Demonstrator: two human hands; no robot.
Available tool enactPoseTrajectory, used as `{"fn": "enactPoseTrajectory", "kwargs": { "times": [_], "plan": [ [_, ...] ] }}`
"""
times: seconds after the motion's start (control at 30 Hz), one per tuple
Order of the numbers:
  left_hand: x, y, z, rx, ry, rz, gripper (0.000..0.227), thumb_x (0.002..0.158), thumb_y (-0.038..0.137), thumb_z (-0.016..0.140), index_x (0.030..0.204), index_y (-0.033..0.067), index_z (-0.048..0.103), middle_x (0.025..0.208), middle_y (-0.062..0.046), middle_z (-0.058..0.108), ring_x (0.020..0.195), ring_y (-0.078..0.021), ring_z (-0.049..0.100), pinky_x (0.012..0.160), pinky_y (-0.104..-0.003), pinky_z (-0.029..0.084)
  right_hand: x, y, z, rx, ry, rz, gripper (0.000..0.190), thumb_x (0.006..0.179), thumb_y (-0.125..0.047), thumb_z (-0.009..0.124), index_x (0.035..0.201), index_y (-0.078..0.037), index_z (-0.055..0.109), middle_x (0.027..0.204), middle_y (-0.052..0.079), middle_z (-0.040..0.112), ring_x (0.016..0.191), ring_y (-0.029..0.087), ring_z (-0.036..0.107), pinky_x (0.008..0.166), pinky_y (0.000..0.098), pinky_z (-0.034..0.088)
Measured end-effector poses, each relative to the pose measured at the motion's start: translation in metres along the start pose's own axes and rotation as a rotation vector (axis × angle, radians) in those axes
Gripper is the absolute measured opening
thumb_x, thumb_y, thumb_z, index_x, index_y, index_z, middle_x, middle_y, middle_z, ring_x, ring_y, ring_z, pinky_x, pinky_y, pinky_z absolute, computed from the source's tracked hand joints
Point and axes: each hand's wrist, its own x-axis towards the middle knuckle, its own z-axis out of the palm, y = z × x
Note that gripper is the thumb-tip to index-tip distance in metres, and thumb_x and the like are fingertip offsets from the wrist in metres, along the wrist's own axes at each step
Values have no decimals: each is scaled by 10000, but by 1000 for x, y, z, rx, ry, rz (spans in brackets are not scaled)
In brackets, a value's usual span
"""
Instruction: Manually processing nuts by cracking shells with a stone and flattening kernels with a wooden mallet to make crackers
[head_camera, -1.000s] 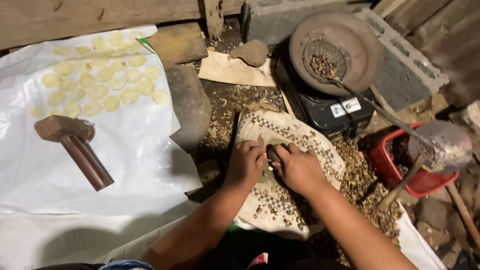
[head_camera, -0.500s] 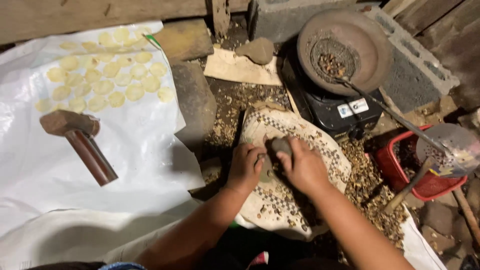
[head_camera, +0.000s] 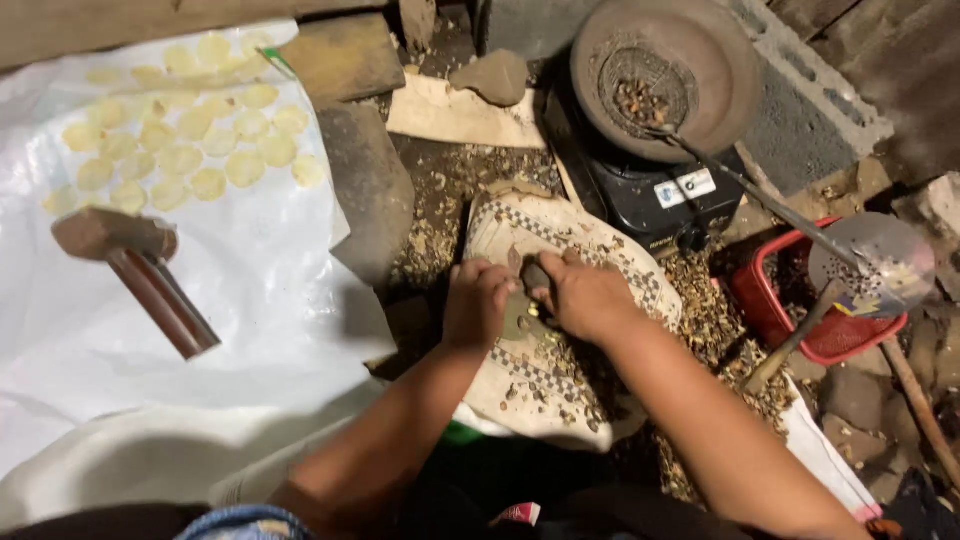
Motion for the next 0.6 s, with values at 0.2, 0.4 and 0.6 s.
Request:
{"fn": "enactPoseTrajectory", "kwargs": {
  "times": [0.2, 0.4, 0.6],
  "plan": [
    [3, -1, 9, -35, -27, -14, 198, 845, 316, 794, 994, 241, 688, 1034, -37, 593, 940, -315, 618, 861, -422, 500, -17, 5, 6, 30, -45, 108, 509, 986, -449, 513, 1449, -264, 408, 1299, 195, 646, 1147, 462, 677, 979, 633, 499],
    [-9, -14, 6, -52, 65, 5, 254, 924, 146, 669, 1168, 184, 611, 1082, -126, 594, 944, -384, 627, 854, -471, 504, -8, -17, 39, 119, 307, -89, 475, 1000, -504, 513, 1347, -180, 509, 1167, 190, 616, 983, 530, 677, 900, 605, 537],
    [-3, -20, -3, -119, -78, 68, 211, 952, 95, 579, 1150, 128, 641, 1053, -122, 597, 982, -385, 624, 891, -420, 513, -2, -15, 14, 319, 379, 18, 482, 1014, -416, 535, 1359, -85, 477, 1070, 317, 676, 950, 568, 683, 871, 656, 506]
  ]
}}
